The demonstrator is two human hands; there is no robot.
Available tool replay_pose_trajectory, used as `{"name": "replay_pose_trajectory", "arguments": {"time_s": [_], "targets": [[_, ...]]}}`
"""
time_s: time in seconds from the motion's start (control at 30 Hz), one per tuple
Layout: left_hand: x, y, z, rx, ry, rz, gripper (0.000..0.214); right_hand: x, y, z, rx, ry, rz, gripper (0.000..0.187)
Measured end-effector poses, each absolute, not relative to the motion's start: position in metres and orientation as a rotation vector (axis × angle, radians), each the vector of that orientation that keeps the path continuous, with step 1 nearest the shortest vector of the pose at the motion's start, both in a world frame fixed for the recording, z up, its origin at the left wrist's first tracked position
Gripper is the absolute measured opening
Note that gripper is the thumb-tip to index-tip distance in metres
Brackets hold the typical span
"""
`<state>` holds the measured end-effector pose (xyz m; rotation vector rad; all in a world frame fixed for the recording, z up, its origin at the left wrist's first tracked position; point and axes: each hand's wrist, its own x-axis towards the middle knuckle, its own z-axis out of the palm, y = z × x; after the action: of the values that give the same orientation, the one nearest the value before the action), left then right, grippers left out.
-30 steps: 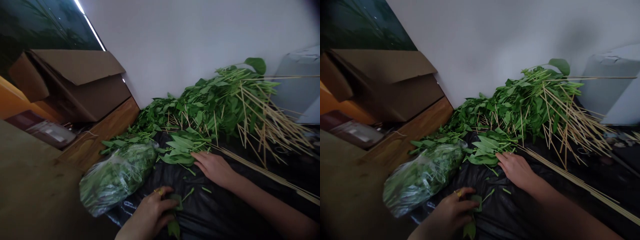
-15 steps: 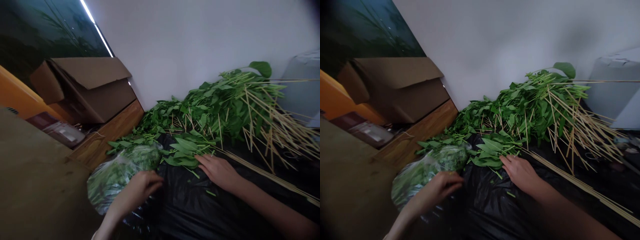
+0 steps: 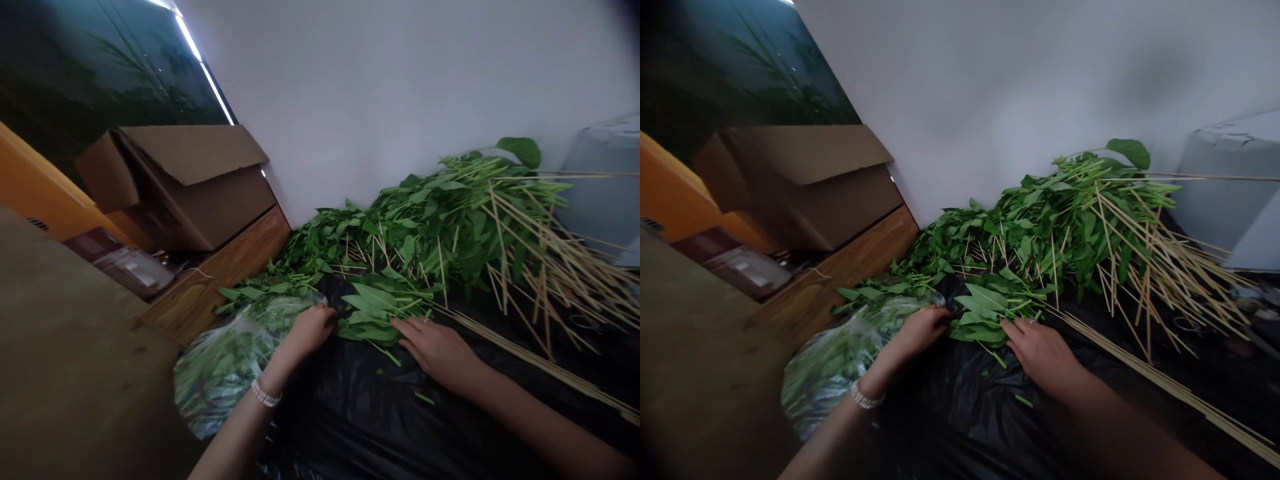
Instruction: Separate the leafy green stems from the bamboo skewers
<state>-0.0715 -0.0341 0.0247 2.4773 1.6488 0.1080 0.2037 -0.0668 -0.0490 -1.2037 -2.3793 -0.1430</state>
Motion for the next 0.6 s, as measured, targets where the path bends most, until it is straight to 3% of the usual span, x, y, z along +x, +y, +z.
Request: {"name": "replay_pose_trajectory", "arguments": {"time_s": [0.23, 0.6], "targets": [[-0.111, -0.069, 0.059, 2.069, 1.479, 0.501, 0.024, 0.204, -0.067, -0.052, -1.185, -2.357, -0.153, 0.032], [-0.109, -0.103, 0.063, 1.496, 1.344, 0.549, 0.039, 0.204, -0.068, -0.052, -1.198, -2.386, -0.164, 0.034]]}}
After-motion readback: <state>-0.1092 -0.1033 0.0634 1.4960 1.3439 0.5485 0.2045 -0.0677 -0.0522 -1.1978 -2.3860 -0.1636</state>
